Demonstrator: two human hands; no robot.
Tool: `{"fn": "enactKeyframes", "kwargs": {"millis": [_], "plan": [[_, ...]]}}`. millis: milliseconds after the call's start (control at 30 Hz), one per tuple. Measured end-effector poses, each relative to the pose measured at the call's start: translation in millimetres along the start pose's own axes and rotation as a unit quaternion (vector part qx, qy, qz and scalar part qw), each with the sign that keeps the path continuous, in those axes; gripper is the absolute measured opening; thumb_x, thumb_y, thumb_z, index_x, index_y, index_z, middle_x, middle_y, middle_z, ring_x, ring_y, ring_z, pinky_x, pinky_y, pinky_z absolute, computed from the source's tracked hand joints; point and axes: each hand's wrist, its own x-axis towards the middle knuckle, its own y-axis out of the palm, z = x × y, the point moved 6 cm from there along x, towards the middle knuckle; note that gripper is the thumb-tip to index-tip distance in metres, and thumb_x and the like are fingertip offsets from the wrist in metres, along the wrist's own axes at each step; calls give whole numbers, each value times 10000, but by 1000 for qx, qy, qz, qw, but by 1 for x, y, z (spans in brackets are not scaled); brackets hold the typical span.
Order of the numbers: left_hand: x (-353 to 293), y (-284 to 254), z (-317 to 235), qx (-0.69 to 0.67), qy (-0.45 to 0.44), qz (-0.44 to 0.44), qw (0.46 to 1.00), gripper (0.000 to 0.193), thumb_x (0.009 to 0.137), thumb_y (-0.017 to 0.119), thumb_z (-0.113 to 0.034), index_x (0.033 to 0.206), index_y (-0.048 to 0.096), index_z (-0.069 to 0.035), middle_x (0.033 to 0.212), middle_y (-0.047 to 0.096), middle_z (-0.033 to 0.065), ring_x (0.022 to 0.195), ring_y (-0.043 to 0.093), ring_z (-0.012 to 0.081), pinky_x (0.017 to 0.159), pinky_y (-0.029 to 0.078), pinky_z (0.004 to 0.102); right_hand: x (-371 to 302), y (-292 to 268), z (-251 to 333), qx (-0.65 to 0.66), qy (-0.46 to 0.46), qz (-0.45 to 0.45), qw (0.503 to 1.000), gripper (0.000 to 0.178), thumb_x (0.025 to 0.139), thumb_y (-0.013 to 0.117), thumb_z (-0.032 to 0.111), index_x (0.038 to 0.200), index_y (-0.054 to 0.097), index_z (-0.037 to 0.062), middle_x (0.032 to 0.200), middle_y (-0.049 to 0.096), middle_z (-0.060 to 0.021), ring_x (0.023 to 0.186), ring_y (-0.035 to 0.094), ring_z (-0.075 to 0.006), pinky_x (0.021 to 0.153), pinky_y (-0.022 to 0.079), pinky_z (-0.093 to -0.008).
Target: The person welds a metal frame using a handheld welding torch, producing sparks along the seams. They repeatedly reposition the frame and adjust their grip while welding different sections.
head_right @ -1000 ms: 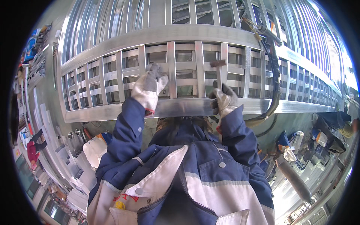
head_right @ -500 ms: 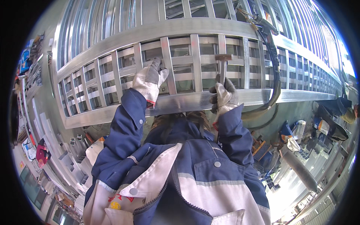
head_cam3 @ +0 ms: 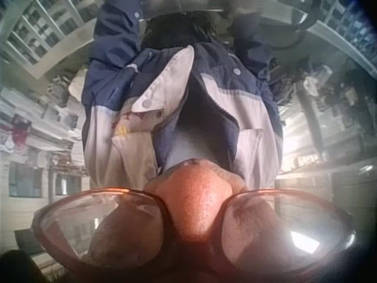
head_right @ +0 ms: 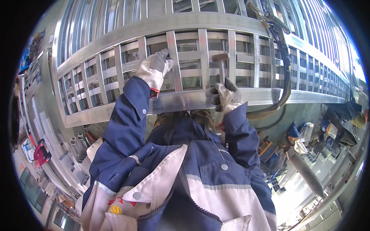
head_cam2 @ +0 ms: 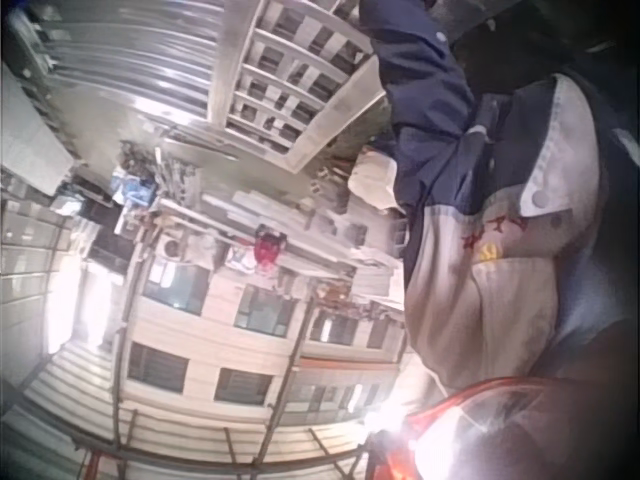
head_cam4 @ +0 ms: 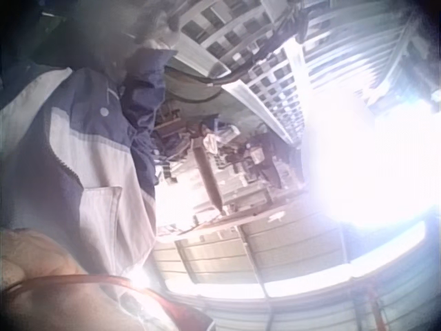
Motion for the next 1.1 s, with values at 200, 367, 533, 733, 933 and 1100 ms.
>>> {"fn": "enactKeyframes", "kwargs": {"millis": [200,367,533,733,933,1100], "plan": [[10,1,-4,37,1,-20,999,329,1148,713,-278,1351,771,-27,1005,799,101,864,673,196,818,556,423,-14,12,7,33,-56,17,998,540,1137,716,231,1638,621,53,984,810,-84,614,692,-150,440,467,-310],[8,3,1,-14,-16,9,1000,421,1134,740,-270,1459,734,-3,1167,841,208,1029,786,318,940,601,442,-52,15,11,-29,-41,-22,998,544,1169,691,159,1675,576,-5,1017,805,-102,630,695,-147,521,528,-322],[10,5,3,-239,-51,-10,970,504,1122,766,-340,1465,726,28,1243,838,277,1153,823,408,1010,611,459,-70,56,-14,-45,71,144,986,549,1140,713,177,1657,625,14,1044,791,-69,721,717,-123,649,605,-297],[12,11,10,-196,-116,11,974,535,1127,767,-332,1513,703,33,1282,834,279,1185,820,390,1039,614,448,-77,55,-17,19,58,117,991,582,1121,734,251,1652,632,37,1010,779,-56,702,683,-114,628,568,-294],[8,8,5,-188,-93,3,978,532,1134,760,-329,1521,694,30,1286,835,269,1189,819,396,1050,613,454,-75,63,-17,2,44,135,990,554,1115,725,268,1616,650,43,958,764,-50,686,649,-108,603,506,-282],[3,10,3,-203,-138,16,969,462,1162,716,-301,1486,698,28,1296,841,236,1179,816,368,1040,605,452,-69,68,-19,14,35,117,992,555,1113,739,240,1614,647,19,1003,765,-51,711,649,-108,617,519,-283]]}}
